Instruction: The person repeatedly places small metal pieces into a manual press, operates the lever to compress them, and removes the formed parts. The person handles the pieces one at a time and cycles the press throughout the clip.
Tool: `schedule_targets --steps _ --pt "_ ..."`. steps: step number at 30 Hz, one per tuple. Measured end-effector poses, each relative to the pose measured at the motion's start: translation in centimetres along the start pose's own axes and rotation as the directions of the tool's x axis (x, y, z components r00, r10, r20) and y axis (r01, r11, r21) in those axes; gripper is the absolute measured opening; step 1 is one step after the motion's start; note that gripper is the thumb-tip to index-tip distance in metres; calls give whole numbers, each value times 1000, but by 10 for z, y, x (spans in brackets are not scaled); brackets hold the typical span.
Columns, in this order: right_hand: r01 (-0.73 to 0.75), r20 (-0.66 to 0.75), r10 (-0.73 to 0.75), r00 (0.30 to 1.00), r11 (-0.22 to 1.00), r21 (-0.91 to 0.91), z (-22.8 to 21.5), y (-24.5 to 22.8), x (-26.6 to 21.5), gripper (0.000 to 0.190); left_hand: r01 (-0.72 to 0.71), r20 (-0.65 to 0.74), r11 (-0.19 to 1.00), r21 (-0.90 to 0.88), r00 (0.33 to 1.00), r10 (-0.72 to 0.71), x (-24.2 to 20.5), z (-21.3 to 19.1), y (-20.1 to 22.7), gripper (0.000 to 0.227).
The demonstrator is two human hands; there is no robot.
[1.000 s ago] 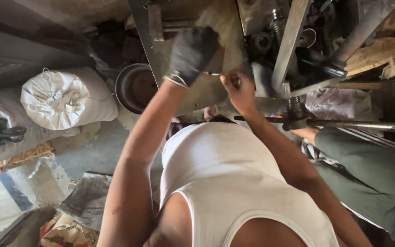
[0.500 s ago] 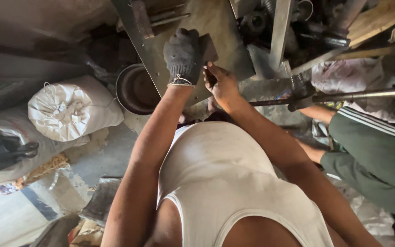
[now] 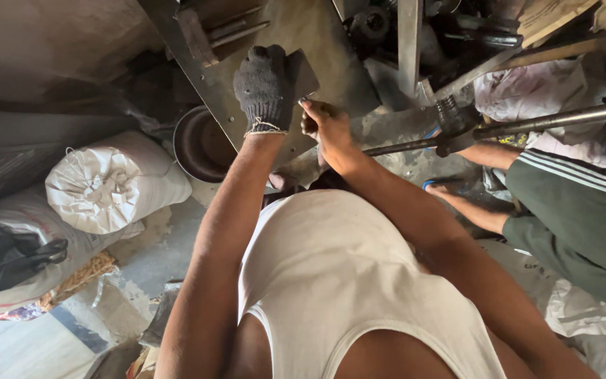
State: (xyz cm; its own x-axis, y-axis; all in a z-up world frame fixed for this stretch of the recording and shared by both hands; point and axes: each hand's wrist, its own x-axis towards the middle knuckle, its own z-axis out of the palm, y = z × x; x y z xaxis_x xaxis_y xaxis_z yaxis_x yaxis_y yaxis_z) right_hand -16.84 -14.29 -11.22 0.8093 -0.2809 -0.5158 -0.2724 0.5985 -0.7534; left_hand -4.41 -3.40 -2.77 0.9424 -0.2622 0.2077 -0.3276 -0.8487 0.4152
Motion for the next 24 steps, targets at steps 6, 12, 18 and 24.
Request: schedule_targets --steps 6,12,18,24 --pt "-66 -3 68 998 964 -257 -29 -28 -50 24 -44 -80 997 -59 996 39 -2 -11 4 36" --pt "119 84 -98 992 949 -293 -24 -94 -82 16 60 17 984 -169 998 -58 -6 -9 -1 30" --pt "464 151 -442 885 864 -194 -25 -172 -95 8 104 -105 811 -575 974 -199 -59 -12 -20 40" --pt "473 -128 -460 879 874 110 -66 -254 2 20 78 -159 918 -390 976 -151 -110 -5 -40 33"
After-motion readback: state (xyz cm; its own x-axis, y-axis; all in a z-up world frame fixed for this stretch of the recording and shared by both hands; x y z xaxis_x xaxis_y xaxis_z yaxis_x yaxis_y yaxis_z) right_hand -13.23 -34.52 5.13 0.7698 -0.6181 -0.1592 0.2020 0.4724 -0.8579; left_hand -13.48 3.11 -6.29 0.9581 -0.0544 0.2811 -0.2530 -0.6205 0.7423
